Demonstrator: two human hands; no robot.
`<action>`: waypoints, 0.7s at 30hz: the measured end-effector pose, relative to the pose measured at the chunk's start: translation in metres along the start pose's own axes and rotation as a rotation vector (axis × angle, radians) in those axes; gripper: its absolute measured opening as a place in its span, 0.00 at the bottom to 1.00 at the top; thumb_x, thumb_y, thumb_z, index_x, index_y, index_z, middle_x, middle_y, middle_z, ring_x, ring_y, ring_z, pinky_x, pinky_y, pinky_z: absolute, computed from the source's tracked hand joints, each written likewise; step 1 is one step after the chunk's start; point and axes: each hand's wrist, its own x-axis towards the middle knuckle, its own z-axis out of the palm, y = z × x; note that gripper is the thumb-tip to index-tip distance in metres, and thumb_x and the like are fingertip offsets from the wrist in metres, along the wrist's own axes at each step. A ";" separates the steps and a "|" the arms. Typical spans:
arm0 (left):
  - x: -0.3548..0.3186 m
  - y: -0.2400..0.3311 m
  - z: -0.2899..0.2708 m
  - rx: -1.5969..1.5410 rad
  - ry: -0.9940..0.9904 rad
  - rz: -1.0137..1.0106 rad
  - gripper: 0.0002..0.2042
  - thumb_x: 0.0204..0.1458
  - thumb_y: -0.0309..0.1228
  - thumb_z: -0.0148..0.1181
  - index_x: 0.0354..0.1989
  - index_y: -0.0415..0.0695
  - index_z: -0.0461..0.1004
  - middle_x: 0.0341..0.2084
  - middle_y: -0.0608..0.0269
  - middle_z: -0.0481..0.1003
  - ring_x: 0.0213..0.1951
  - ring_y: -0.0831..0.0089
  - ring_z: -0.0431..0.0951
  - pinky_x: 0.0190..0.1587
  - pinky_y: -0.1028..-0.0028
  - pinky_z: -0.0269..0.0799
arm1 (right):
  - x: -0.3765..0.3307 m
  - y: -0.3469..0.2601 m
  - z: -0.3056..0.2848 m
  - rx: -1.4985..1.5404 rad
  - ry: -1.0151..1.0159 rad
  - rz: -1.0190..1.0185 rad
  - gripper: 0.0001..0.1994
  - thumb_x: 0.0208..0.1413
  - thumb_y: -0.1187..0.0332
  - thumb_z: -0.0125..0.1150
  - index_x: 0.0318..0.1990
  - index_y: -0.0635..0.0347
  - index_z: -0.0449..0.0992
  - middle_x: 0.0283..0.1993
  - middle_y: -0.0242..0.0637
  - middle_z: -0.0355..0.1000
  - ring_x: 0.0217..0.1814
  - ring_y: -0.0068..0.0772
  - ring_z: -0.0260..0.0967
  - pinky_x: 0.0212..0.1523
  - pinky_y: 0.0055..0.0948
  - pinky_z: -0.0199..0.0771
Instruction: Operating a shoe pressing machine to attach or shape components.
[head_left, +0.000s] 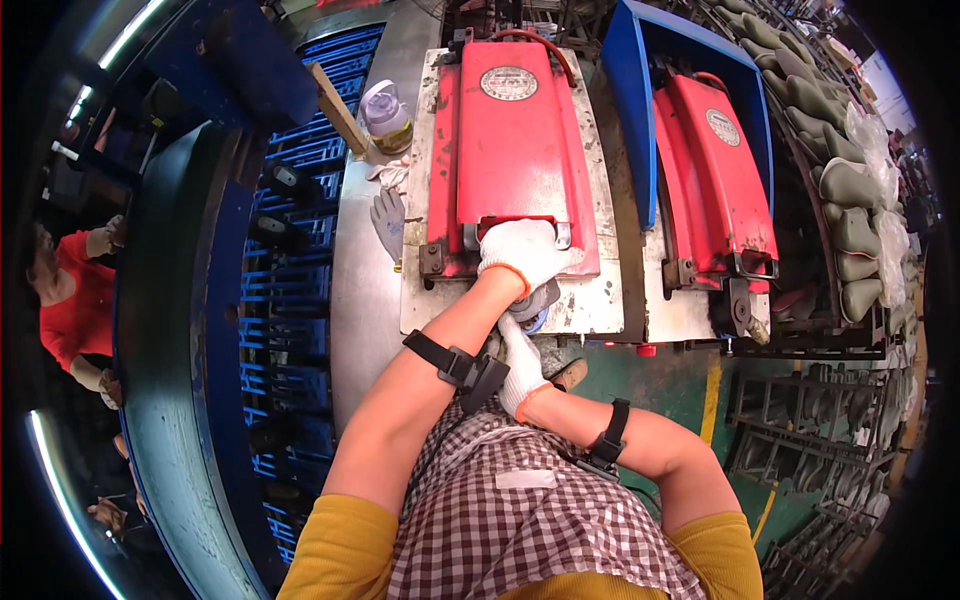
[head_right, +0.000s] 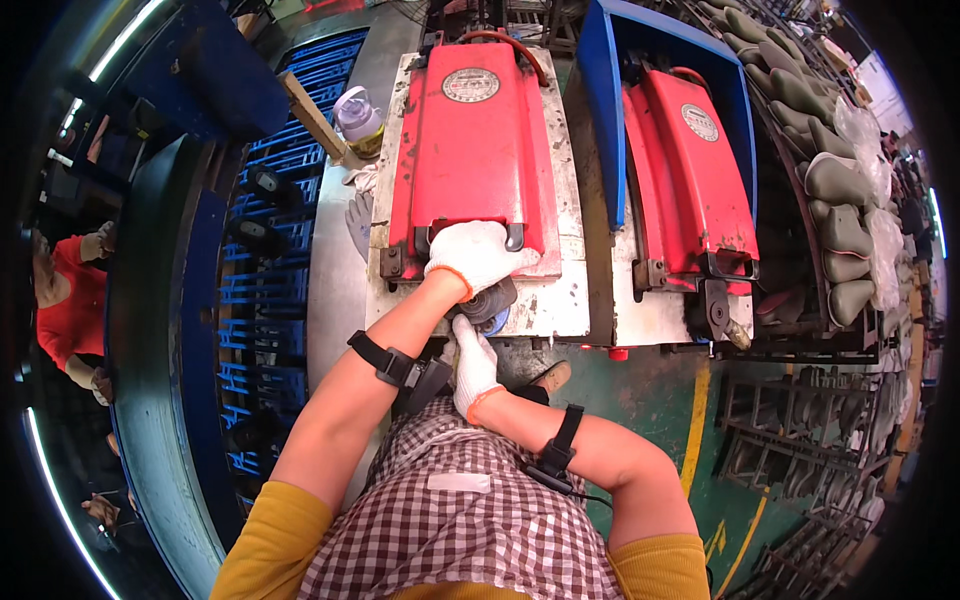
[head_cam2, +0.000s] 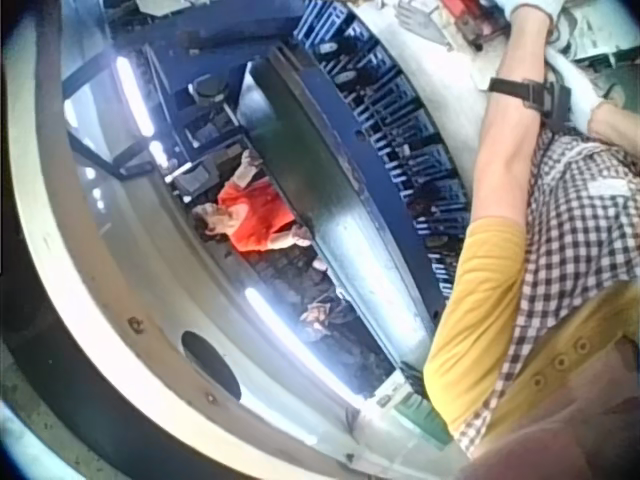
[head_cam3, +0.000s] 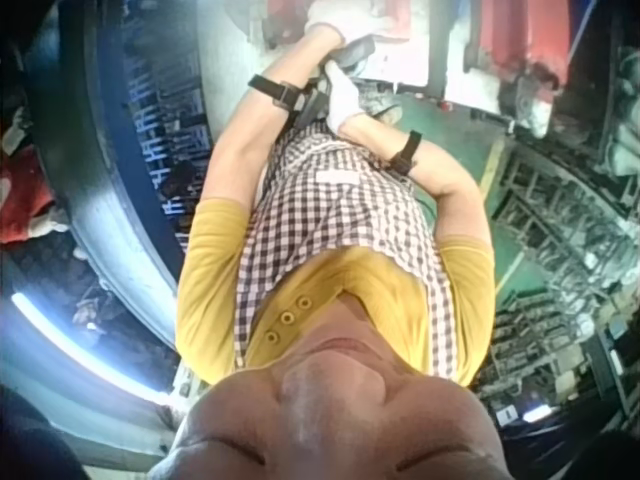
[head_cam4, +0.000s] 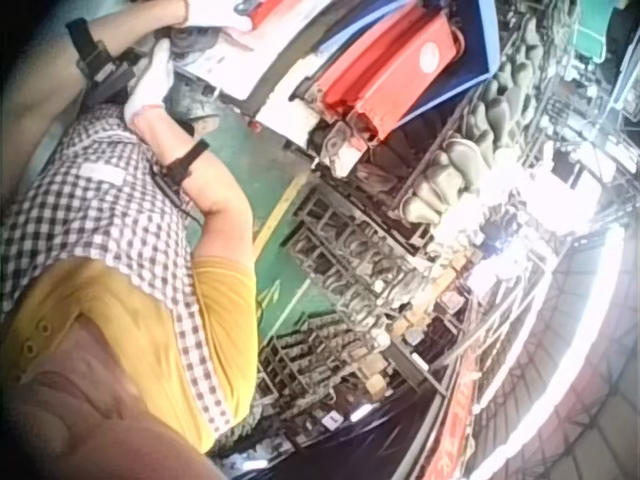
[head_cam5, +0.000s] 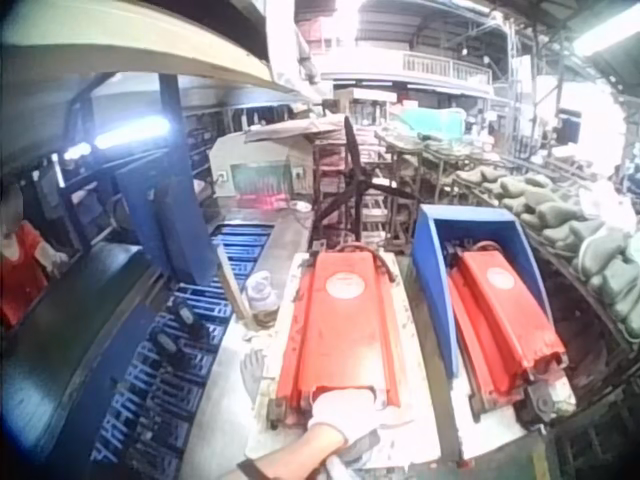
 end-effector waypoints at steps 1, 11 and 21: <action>-0.001 0.002 -0.004 -0.002 -0.003 0.005 0.35 0.54 0.67 0.56 0.39 0.40 0.85 0.37 0.45 0.83 0.42 0.51 0.85 0.47 0.56 0.78 | 0.002 0.001 0.006 0.120 -0.112 0.165 0.25 0.67 0.42 0.57 0.58 0.51 0.71 0.50 0.34 0.73 0.47 0.33 0.72 0.48 0.37 0.73; -0.031 0.019 -0.119 0.011 0.248 0.233 0.26 0.53 0.60 0.61 0.40 0.47 0.83 0.34 0.49 0.83 0.41 0.51 0.84 0.46 0.57 0.77 | -0.033 -0.105 -0.035 -1.002 -0.568 0.154 0.24 0.64 0.47 0.65 0.55 0.58 0.75 0.45 0.38 0.77 0.45 0.30 0.78 0.43 0.30 0.83; -0.030 0.010 -0.207 0.159 1.087 0.722 0.21 0.59 0.37 0.59 0.58 0.38 0.74 0.50 0.43 0.78 0.52 0.48 0.78 0.55 0.55 0.74 | 0.083 -0.164 0.080 -1.385 0.261 -1.121 0.45 0.50 0.46 0.73 0.71 0.62 0.63 0.70 0.69 0.60 0.72 0.66 0.60 0.71 0.47 0.63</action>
